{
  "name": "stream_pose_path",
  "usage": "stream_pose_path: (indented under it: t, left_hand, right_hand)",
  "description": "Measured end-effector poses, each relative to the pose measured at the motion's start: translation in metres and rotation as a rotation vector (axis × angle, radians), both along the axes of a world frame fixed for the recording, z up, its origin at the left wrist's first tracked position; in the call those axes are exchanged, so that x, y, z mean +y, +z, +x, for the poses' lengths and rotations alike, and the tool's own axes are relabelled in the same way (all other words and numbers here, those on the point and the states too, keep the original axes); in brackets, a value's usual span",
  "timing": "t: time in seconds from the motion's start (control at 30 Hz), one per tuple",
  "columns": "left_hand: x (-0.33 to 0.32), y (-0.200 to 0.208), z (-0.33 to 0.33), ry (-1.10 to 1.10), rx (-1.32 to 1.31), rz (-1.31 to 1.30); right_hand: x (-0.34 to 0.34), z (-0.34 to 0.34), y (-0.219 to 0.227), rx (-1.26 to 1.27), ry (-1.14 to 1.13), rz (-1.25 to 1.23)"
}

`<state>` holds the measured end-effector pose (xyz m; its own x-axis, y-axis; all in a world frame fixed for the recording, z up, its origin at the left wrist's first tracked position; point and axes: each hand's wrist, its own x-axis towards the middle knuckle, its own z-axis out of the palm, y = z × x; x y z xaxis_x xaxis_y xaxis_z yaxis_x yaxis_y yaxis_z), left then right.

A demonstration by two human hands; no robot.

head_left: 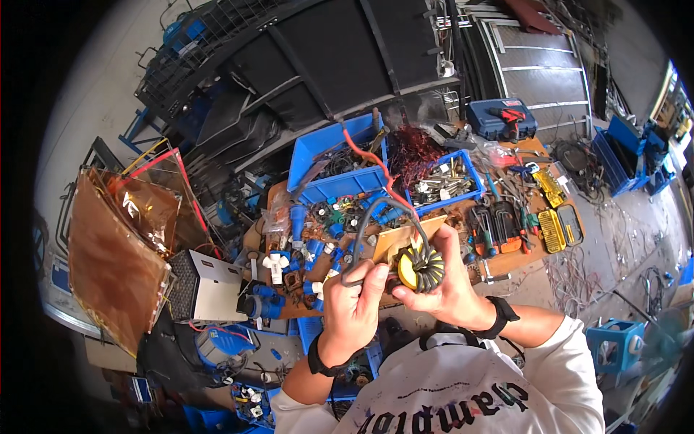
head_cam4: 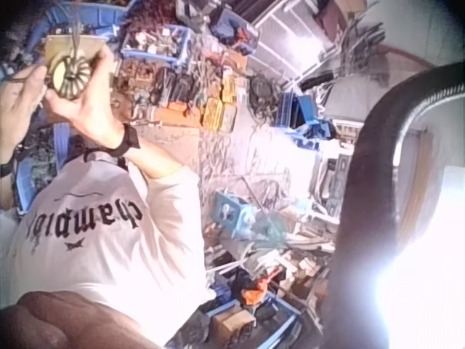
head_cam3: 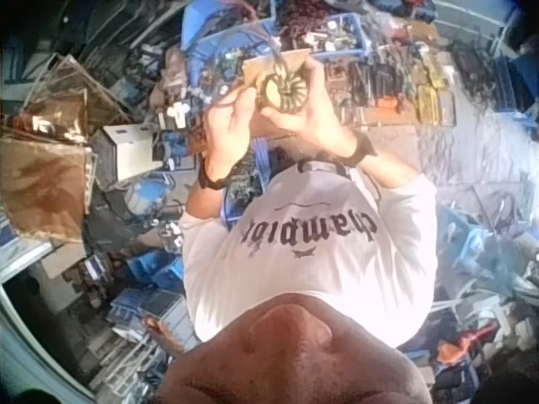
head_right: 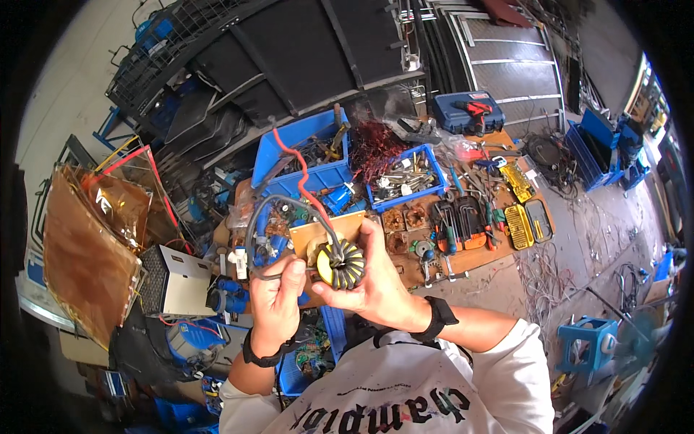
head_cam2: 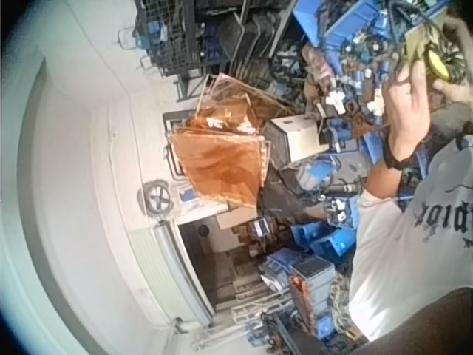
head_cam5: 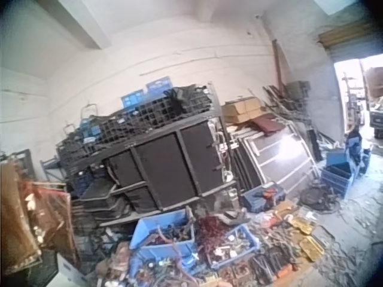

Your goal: The person uses pliers to strip the insulation from a red wire and then wraps the exposed end around a terminal on a small wooden board with a yellow component. They continue to manipulate and adjust the wires and the component throughout the clip.

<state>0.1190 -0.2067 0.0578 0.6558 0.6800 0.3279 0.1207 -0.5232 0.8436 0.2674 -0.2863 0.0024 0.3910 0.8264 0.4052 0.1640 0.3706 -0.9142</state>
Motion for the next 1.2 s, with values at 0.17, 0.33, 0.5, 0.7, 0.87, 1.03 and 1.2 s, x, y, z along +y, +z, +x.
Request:
stream_pose_path:
  t: [0.17, 0.33, 0.5, 0.7, 0.87, 1.03, 1.2]
  left_hand:
    - [-0.004, -0.004, 0.002, 0.044, -0.176, -0.115]
    - [-0.009, 0.000, 0.009, 0.060, -0.255, -0.168]
    - [-0.008, -0.008, 0.003, 0.028, -0.364, -0.189]
    - [-0.009, -0.007, 0.005, 0.065, -0.413, -0.195]
    - [-0.008, -0.001, 0.001, 0.051, -0.449, -0.254]
    - [-0.005, 0.003, 0.007, 0.040, -0.459, -0.336]
    - [-0.003, -0.002, 0.012, 0.022, -0.523, -0.354]
  right_hand:
    - [0.006, 0.000, -0.007, 0.004, 0.031, -0.072]
    - [0.012, -0.003, -0.005, 0.101, 0.022, -0.049]
    - [0.013, -0.006, 0.004, 0.115, 0.021, -0.057]
    - [0.017, -0.005, 0.006, 0.145, 0.061, -0.046]
    - [0.018, -0.003, 0.008, 0.177, 0.117, -0.017]
    - [0.017, 0.001, 0.007, 0.197, 0.121, -0.024]
    - [0.017, 0.006, 0.012, 0.188, 0.153, -0.039]
